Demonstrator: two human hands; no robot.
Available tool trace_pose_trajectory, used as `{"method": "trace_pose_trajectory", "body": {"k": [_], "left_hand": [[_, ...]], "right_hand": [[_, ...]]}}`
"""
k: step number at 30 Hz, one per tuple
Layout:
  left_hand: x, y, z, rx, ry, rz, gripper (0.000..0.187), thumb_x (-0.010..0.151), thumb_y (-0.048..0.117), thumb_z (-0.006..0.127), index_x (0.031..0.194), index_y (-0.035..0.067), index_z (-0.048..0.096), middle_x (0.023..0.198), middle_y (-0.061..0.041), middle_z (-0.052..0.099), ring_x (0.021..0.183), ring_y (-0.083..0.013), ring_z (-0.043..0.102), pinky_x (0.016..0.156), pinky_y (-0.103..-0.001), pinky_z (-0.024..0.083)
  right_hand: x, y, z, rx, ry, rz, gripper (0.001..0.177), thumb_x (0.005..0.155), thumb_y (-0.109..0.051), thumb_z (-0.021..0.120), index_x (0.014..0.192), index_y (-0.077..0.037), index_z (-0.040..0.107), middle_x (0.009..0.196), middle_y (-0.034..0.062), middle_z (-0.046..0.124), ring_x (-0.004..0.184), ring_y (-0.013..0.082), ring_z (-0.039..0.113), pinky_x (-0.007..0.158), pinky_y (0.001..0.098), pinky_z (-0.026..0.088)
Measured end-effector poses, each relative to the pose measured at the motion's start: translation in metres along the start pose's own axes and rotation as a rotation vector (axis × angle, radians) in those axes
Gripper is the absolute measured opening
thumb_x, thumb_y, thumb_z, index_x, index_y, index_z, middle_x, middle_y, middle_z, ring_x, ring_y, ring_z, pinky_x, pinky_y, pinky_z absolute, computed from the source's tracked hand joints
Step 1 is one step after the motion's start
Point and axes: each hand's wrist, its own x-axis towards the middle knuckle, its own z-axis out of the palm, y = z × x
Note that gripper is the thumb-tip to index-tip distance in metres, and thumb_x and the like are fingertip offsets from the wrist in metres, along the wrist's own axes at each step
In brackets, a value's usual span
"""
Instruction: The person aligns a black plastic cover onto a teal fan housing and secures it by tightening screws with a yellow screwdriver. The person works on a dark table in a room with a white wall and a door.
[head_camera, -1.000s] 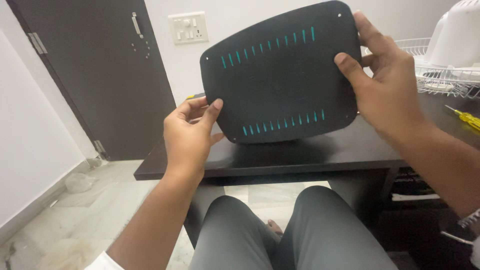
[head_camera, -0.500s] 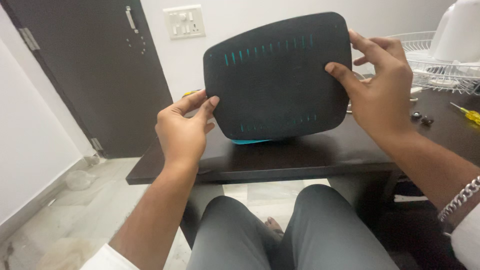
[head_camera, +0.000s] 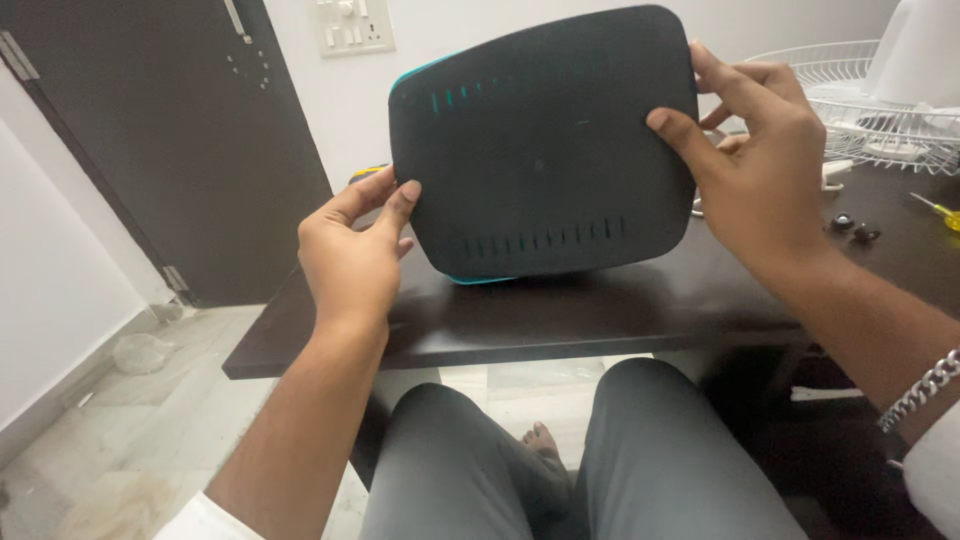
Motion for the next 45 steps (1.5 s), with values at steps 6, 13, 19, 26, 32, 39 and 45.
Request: {"method": "trace_pose_trajectory", "body": {"k": [6, 13, 19, 26, 32, 39, 45], "left_hand": [[0.007, -0.011, 0.000, -0.127, -0.092, -0.053, 0.031, 0.089, 0.023, 0.075, 0.117, 0.010, 0.072, 0.122, -0.006, 0.073, 0.109, -0.0149, 0.070, 0.087, -0.034, 0.060], [0.013, -0.011, -0.001, -0.279, -0.196, -0.221, 0.038, 0.091, 0.025, 0.066, 0.127, 0.013, 0.059, 0.127, -0.007, 0.073, 0.116, -0.0186, 0.070, 0.094, -0.039, 0.060], [0.009, -0.003, -0.001, -0.197, -0.186, -0.240, 0.040, 0.091, 0.028, 0.067, 0.129, 0.015, 0.060, 0.128, -0.007, 0.072, 0.120, -0.0188, 0.068, 0.097, -0.043, 0.058], [0.008, -0.006, -0.002, -0.212, -0.160, -0.196, 0.038, 0.088, 0.029, 0.071, 0.123, 0.015, 0.068, 0.120, -0.005, 0.071, 0.116, -0.0179, 0.068, 0.097, -0.040, 0.059], [0.007, -0.010, -0.002, -0.149, -0.121, -0.202, 0.035, 0.087, 0.030, 0.073, 0.120, 0.017, 0.070, 0.114, -0.003, 0.073, 0.115, -0.0142, 0.067, 0.094, -0.038, 0.054], [0.007, -0.014, -0.006, -0.208, -0.120, -0.198, 0.034, 0.087, 0.028, 0.076, 0.118, 0.017, 0.071, 0.108, 0.000, 0.074, 0.105, -0.0122, 0.067, 0.083, -0.032, 0.048], [0.007, -0.021, -0.012, -0.321, -0.128, -0.168, 0.035, 0.088, 0.025, 0.075, 0.121, 0.015, 0.068, 0.111, 0.000, 0.074, 0.098, -0.0082, 0.064, 0.076, -0.027, 0.045]], "right_hand": [[-0.003, 0.004, 0.008, 0.040, 0.030, -0.070, 0.045, 0.114, -0.021, 0.066, 0.152, 0.002, 0.054, 0.135, 0.0219, 0.055, 0.123, 0.0275, 0.065, 0.085, 0.0284, 0.060], [-0.009, 0.010, 0.012, 0.028, -0.023, 0.068, 0.050, 0.113, -0.026, 0.065, 0.151, 0.003, 0.050, 0.134, 0.0262, 0.064, 0.126, 0.0345, 0.067, 0.089, 0.0384, 0.063], [-0.014, 0.005, 0.011, 0.019, -0.003, 0.051, 0.049, 0.113, -0.024, 0.064, 0.150, 0.006, 0.052, 0.139, 0.0264, 0.059, 0.127, 0.0343, 0.065, 0.087, 0.0352, 0.065], [-0.015, -0.001, 0.009, -0.013, -0.010, 0.066, 0.049, 0.113, -0.023, 0.064, 0.151, 0.005, 0.052, 0.136, 0.0237, 0.059, 0.126, 0.0309, 0.065, 0.086, 0.0327, 0.060], [-0.018, -0.002, 0.009, -0.007, 0.008, 0.088, 0.049, 0.111, -0.023, 0.065, 0.154, -0.001, 0.053, 0.131, 0.0164, 0.050, 0.120, 0.0235, 0.060, 0.086, 0.0280, 0.059], [-0.020, -0.004, 0.007, -0.046, -0.006, 0.076, 0.050, 0.109, -0.024, 0.067, 0.152, -0.003, 0.056, 0.124, 0.0144, 0.047, 0.119, 0.0211, 0.045, 0.079, 0.0237, 0.060], [-0.022, -0.003, 0.006, 0.001, 0.010, 0.048, 0.049, 0.108, -0.022, 0.068, 0.152, -0.003, 0.057, 0.126, 0.0131, 0.051, 0.117, 0.0198, 0.053, 0.085, 0.0277, 0.057]]}}
